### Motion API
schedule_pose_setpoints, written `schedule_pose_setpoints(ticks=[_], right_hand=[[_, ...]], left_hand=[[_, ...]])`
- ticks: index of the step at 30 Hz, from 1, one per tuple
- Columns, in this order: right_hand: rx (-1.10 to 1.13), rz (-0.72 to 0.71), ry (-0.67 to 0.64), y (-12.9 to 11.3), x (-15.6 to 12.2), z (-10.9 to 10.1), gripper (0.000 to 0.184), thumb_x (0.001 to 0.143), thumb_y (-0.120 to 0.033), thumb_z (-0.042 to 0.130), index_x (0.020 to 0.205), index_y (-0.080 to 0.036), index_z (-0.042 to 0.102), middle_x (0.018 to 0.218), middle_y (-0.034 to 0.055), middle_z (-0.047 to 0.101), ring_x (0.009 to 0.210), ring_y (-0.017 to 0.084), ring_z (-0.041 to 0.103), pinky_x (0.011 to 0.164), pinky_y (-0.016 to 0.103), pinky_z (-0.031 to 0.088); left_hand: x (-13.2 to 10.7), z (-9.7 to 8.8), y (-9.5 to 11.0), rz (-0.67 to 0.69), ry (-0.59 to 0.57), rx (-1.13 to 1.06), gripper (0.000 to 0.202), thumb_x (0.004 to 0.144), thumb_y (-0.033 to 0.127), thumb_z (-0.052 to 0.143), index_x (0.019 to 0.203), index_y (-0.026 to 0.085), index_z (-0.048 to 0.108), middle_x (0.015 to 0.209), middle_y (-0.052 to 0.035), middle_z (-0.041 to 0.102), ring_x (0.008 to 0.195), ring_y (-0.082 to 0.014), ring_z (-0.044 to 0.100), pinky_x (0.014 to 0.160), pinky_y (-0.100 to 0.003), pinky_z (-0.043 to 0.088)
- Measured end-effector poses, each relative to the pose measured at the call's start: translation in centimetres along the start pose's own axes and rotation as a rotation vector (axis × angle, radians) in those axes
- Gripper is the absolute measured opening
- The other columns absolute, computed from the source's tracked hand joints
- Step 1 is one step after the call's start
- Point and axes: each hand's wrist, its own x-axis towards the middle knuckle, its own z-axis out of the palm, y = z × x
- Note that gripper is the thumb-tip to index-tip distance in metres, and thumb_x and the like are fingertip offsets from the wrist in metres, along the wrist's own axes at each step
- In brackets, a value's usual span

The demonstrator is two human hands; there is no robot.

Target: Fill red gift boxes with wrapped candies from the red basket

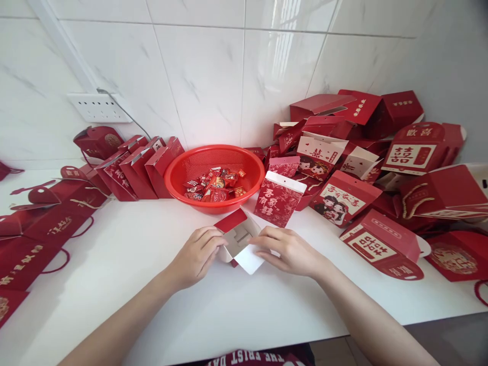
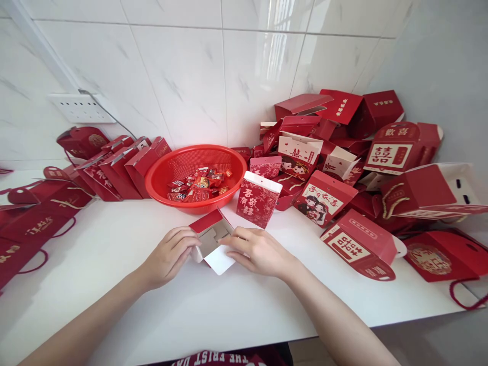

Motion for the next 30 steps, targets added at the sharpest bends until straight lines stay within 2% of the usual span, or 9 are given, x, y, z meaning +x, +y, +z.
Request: schedule_pose_setpoints(ticks=[4,7,10,13,15,18,21,26,30], right_hand=[[-0.172,-0.032,0.074,-0.1,0.3,1.5,0.019,0.102,-0.022,0.048,0.114,-0.019,0.062,0.09,0.0053,0.066,0.075,0.017,0.063,0.064,0.029,0.049],[-0.258,-0.141,0.166,-0.3,0.5,1.8,0.017,0.1,-0.013,0.047,0.101,-0.018,0.063,0.084,0.0045,0.066,0.073,0.016,0.06,0.063,0.028,0.048],[-0.303,-0.208,0.199,-0.7,0.5,1.5,0.016,0.098,-0.011,0.049,0.101,-0.018,0.063,0.101,0.0081,0.071,0.088,0.018,0.063,0.075,0.032,0.052],[-0.287,-0.195,0.138,-1.2,0.6,1.2,0.014,0.097,-0.012,0.051,0.099,-0.017,0.063,0.133,0.0109,0.063,0.122,0.024,0.057,0.099,0.041,0.05],[-0.262,-0.182,0.064,-1.4,0.6,1.2,0.013,0.097,-0.013,0.049,0.098,-0.017,0.062,0.149,0.013,0.049,0.141,0.027,0.041,0.113,0.049,0.04],[-0.203,-0.121,-0.022,-1.5,0.5,1.3,0.012,0.094,-0.015,0.05,0.102,-0.014,0.06,0.163,0.0187,0.024,0.152,0.033,0.017,0.121,0.056,0.026],[-0.095,-0.015,-0.051,-1.1,0.5,1.6,0.025,0.093,-0.023,0.055,0.116,-0.012,0.056,0.165,0.0213,0.008,0.153,0.033,0.01,0.122,0.057,0.023],[0.122,0.102,-0.068,0.0,0.4,3.2,0.065,0.097,-0.037,0.056,0.152,-0.018,0.026,0.162,0.0174,0.026,0.151,0.025,0.026,0.121,0.053,0.029],[0.187,0.137,0.008,0.5,0.5,4.3,0.049,0.097,-0.04,0.058,0.14,-0.023,0.043,0.154,0.013,0.044,0.143,0.024,0.041,0.115,0.047,0.04]], left_hand=[[0.0,0.6,0.3,0.066,0.089,0.089,0.025,0.092,0.003,0.047,0.105,0.02,0.059,0.099,-0.0049,0.068,0.103,-0.0205,0.057,0.105,-0.042,0.04],[0.0,0.6,1.0,0.139,0.167,0.153,0.024,0.09,0.002,0.049,0.1,0.02,0.062,0.094,-0.0037,0.071,0.094,-0.0194,0.059,0.092,-0.038,0.042],[-0.1,0.3,1.9,0.22,0.196,0.188,0.024,0.089,0.002,0.05,0.1,0.018,0.065,0.094,-0.0046,0.074,0.088,-0.0191,0.061,0.076,-0.034,0.042],[0.0,0.0,2.4,0.277,0.197,0.193,0.018,0.09,0.007,0.055,0.099,0.018,0.066,0.095,-0.0038,0.076,0.084,-0.0177,0.064,0.073,-0.033,0.042],[0.1,-0.3,2.6,0.309,0.212,0.203,0.012,0.09,0.011,0.059,0.098,0.018,0.066,0.098,-0.0025,0.078,0.085,-0.0162,0.067,0.077,-0.033,0.044],[0.2,-0.5,2.8,0.335,0.217,0.243,0.012,0.09,0.012,0.061,0.097,0.019,0.066,0.108,-0.0018,0.078,0.091,-0.0145,0.07,0.093,-0.033,0.046],[0.1,-0.7,2.7,0.357,0.19,0.269,0.01,0.091,0.012,0.06,0.094,0.02,0.066,0.121,-0.0031,0.074,0.11,-0.0164,0.069,0.111,-0.036,0.039],[-0.2,-0.9,2.1,0.313,0.123,0.253,0.004,0.088,0.022,0.068,0.089,0.02,0.065,0.139,-0.0093,0.062,0.138,-0.0275,0.05,0.119,-0.047,0.033],[-0.7,-1.2,1.2,0.208,0.019,0.258,0.021,0.086,0.037,0.071,0.095,0.018,0.068,0.153,-0.0143,0.046,0.148,-0.0404,0.031,0.111,-0.054,0.039]])
